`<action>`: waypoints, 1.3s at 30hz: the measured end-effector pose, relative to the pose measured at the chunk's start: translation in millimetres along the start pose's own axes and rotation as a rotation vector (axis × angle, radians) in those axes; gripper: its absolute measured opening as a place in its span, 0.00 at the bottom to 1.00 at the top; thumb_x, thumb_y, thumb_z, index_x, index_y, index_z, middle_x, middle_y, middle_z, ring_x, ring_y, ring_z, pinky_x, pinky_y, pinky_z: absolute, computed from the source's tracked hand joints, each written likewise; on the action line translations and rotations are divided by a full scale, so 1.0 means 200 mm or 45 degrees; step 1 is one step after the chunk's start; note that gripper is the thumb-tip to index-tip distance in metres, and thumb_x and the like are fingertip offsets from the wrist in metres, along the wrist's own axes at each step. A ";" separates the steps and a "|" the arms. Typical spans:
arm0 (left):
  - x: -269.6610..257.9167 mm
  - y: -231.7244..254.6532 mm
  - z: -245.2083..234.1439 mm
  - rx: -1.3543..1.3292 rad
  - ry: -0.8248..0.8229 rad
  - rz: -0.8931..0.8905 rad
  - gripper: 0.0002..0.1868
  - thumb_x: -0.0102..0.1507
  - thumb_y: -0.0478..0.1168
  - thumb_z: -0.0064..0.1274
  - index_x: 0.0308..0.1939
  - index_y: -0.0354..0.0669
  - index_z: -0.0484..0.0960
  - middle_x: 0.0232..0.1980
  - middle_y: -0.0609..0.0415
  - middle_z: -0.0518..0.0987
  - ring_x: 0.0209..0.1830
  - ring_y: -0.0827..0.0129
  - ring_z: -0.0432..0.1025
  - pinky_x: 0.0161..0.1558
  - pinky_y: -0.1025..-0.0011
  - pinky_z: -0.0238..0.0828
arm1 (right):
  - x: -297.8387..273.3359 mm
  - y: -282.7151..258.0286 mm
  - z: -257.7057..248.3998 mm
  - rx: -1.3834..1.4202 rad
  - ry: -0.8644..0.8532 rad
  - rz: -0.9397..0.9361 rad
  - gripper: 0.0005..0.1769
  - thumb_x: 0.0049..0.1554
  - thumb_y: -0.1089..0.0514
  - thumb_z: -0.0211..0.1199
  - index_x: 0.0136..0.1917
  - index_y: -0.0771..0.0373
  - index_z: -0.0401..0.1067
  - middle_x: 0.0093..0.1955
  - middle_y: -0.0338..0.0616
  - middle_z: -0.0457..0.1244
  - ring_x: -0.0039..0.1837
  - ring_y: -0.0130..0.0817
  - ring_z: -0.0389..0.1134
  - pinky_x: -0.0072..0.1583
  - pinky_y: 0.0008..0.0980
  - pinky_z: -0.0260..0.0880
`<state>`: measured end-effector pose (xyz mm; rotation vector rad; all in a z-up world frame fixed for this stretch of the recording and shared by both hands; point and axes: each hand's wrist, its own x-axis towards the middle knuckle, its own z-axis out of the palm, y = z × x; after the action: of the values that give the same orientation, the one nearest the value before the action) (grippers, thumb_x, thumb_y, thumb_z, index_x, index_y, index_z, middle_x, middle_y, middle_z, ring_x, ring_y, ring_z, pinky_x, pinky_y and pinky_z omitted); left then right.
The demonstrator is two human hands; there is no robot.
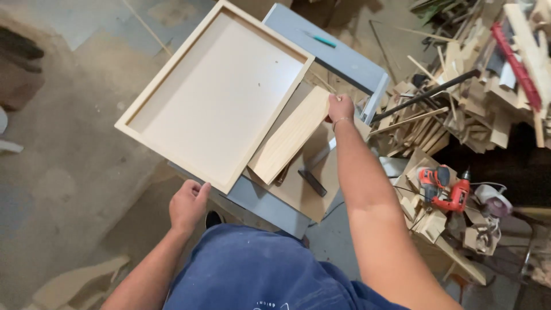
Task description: Measuring and assembling a wooden box using a ruler and screwdriver
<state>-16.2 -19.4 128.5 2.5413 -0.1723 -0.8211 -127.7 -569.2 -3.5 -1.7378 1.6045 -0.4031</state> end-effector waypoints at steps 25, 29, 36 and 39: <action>-0.03 0.51 1.36 0.686 0.983 0.919 0.06 0.55 0.48 0.55 0.31 0.55 0.76 0.28 0.60 0.73 0.28 0.60 0.76 0.27 0.65 0.74 | -0.15 0.34 -0.44 -1.000 -0.291 -2.091 0.06 0.52 0.56 0.54 0.45 0.52 0.68 0.41 0.40 0.58 0.42 0.45 0.67 0.46 0.47 0.70; -0.23 0.55 1.24 0.570 0.471 0.592 0.12 0.56 0.51 0.55 0.34 0.50 0.79 0.34 0.55 0.78 0.39 0.58 0.79 0.39 0.62 0.78 | -0.21 0.46 -0.57 -1.164 -0.593 -0.982 0.14 0.54 0.45 0.52 0.47 0.52 0.73 0.51 0.49 0.66 0.54 0.57 0.73 0.56 0.52 0.74; -0.64 0.57 1.17 -0.357 -0.399 0.155 0.15 0.57 0.59 0.52 0.39 0.61 0.87 0.35 0.60 0.87 0.48 0.61 0.81 0.50 0.63 0.76 | -1.12 0.62 -0.54 0.289 -1.222 -0.029 0.20 0.62 0.45 0.63 0.55 0.65 0.71 0.47 0.57 0.71 0.22 0.28 0.61 0.24 0.26 0.59; -0.69 0.60 1.20 -0.524 -0.519 0.282 0.16 0.59 0.56 0.55 0.45 0.58 0.86 0.37 0.60 0.87 0.49 0.64 0.80 0.52 0.64 0.75 | -1.35 0.64 -0.47 0.331 -1.257 -0.024 0.17 0.62 0.46 0.62 0.48 0.64 0.74 0.38 0.52 0.69 0.22 0.29 0.62 0.23 0.26 0.59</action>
<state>-264.0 -183.3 84.5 1.9153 -0.3648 -1.1421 -330.0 -334.4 37.6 -1.3921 0.7751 0.2266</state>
